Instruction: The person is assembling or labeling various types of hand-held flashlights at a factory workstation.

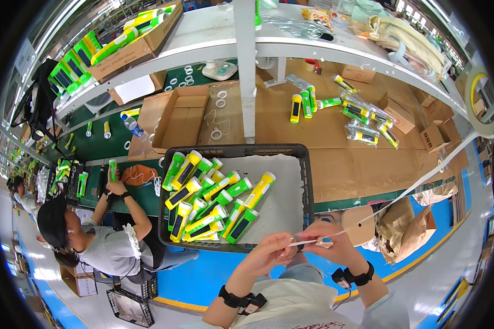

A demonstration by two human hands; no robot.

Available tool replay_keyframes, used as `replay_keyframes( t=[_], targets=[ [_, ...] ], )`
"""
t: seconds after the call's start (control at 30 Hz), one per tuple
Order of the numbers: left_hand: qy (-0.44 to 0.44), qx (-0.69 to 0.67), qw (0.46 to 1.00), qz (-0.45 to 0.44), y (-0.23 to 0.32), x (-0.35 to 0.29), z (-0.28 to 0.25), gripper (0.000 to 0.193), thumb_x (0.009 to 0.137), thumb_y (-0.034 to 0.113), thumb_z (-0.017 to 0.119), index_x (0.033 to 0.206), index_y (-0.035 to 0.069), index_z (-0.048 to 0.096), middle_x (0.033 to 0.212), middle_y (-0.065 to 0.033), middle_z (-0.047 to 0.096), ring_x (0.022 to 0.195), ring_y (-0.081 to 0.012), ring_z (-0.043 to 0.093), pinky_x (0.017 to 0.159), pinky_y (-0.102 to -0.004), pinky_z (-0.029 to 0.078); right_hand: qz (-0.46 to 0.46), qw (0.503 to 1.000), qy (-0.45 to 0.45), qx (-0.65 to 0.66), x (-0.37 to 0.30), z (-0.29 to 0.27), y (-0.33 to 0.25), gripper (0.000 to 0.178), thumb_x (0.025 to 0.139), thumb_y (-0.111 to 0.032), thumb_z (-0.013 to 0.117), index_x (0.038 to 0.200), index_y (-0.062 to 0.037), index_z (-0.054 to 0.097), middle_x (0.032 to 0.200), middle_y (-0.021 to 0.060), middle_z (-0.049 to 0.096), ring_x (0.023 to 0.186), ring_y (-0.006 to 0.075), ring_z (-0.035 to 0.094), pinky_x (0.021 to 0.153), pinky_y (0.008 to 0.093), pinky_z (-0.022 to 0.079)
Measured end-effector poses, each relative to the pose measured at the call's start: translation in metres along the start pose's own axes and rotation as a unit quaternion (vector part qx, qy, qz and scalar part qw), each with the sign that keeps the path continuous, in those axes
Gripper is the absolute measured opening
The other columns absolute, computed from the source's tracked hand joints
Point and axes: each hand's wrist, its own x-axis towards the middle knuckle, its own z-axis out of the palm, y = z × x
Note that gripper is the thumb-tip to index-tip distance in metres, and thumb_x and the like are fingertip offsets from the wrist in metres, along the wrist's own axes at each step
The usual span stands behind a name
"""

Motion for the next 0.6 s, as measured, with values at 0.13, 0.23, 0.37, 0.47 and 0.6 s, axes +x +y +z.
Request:
replay_keyframes(
  t=[0.13, 0.23, 0.37, 0.47, 0.6],
  targets=[
    [-0.028, -0.051, 0.998, 0.002, -0.004, -0.006, 0.0, 0.028, 0.093, 0.025, 0.052, 0.074, 0.007, 0.045, 0.062, 0.0022, 0.038, 0.056, -0.0066, 0.033, 0.047, -0.0208, 0.025, -0.063, 0.995, -0.023, -0.073, 0.009, 0.003, -0.009, 0.026, 0.073, 0.001, 0.07, 0.097, -0.0038, 0.065, 0.09, 0.0071, 0.062, 0.075, 0.0147, 0.059, 0.062, 0.0229, 0.047],
    [-0.025, -0.046, 0.999, 0.01, -0.009, -0.008, -0.011, 0.027, 0.094, 0.027, 0.051, 0.074, 0.008, 0.047, 0.064, 0.0034, 0.038, 0.055, -0.0046, 0.031, 0.045, -0.0195, 0.022, -0.016, 0.999, 0.04, -0.025, 0.017, 0.013, -0.016, 0.02, 0.073, 0.001, 0.07, 0.092, -0.0027, 0.066, 0.086, 0.0075, 0.062, 0.071, 0.0143, 0.058, 0.058, 0.0231, 0.046],
    [-0.03, -0.061, 0.998, -0.004, -0.007, -0.007, -0.014, 0.028, 0.094, 0.028, 0.051, 0.074, 0.008, 0.047, 0.066, 0.0036, 0.038, 0.054, -0.0037, 0.03, 0.044, -0.0192, 0.022, -0.087, 0.994, 0.031, -0.05, 0.025, 0.02, -0.005, 0.016, 0.073, 0.001, 0.07, 0.089, -0.0024, 0.066, 0.082, 0.007, 0.062, 0.065, 0.014, 0.055, 0.054, 0.0231, 0.043],
    [-0.046, -0.078, 0.996, -0.004, -0.004, -0.007, -0.022, 0.029, 0.094, 0.028, 0.05, 0.074, 0.007, 0.046, 0.065, 0.0034, 0.037, 0.054, -0.0033, 0.03, 0.043, -0.0189, 0.022, -0.049, 0.995, 0.067, -0.058, 0.032, 0.027, 0.004, 0.016, 0.073, 0.002, 0.07, 0.088, -0.0022, 0.066, 0.08, 0.0072, 0.061, 0.063, 0.014, 0.055, 0.053, 0.0237, 0.043],
    [-0.022, -0.073, 0.997, -0.017, 0.005, -0.004, -0.028, 0.032, 0.095, 0.03, 0.048, 0.073, 0.007, 0.045, 0.063, 0.0017, 0.037, 0.053, -0.0062, 0.03, 0.043, -0.0201, 0.023, -0.063, 0.995, 0.051, -0.065, 0.04, 0.025, 0.015, 0.015, 0.073, 0.002, 0.069, 0.087, -0.0023, 0.065, 0.079, 0.0083, 0.061, 0.063, 0.0145, 0.055, 0.053, 0.0243, 0.042]
  ],
)
